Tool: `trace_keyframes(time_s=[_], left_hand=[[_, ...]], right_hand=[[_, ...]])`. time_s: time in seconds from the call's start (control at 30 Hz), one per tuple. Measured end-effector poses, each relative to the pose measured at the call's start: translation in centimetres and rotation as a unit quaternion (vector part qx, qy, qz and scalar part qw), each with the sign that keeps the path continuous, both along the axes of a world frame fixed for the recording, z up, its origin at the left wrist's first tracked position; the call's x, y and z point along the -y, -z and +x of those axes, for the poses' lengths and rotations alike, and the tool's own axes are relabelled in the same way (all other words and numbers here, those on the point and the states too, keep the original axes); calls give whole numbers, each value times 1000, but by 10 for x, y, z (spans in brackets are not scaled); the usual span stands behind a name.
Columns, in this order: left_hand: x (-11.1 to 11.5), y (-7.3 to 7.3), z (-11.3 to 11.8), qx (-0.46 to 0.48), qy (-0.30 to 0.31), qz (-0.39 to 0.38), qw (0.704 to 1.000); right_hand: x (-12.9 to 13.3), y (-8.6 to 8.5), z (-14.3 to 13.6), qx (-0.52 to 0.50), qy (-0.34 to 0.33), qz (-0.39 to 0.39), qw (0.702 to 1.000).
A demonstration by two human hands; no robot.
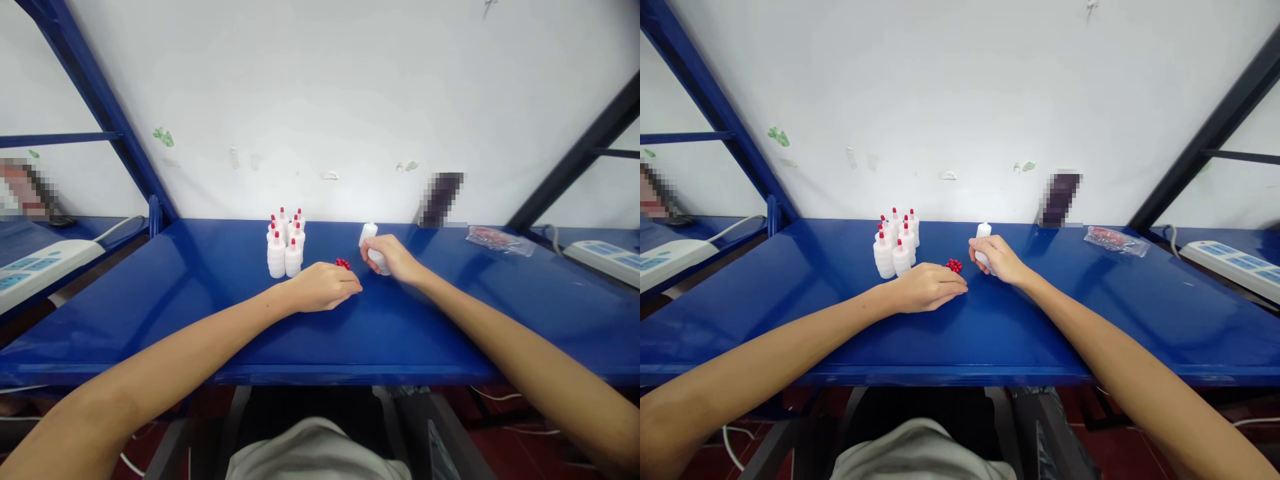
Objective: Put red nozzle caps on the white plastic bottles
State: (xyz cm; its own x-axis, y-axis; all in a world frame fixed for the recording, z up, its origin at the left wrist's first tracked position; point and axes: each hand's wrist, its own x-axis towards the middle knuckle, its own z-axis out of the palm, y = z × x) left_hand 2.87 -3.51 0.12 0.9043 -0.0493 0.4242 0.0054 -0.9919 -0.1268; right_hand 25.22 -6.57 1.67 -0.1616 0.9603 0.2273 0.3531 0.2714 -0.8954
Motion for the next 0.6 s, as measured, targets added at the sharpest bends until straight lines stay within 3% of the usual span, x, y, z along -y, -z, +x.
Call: trace_keyframes(time_s=[0.13, 0.37, 0.47, 0.6], left_hand=[[9, 1, 3, 126, -25, -94, 987], [19, 0, 12, 278, -76, -302, 909], [20, 0, 12, 291, -77, -327, 896], [22, -1, 11, 301, -38, -305, 903]], right_hand=[[2, -3, -3, 11, -10, 3, 1000], [7, -8, -10, 27, -70, -10, 997], [10, -8, -13, 65, -107, -4, 992], [16, -8, -18, 91, -134, 8, 987]])
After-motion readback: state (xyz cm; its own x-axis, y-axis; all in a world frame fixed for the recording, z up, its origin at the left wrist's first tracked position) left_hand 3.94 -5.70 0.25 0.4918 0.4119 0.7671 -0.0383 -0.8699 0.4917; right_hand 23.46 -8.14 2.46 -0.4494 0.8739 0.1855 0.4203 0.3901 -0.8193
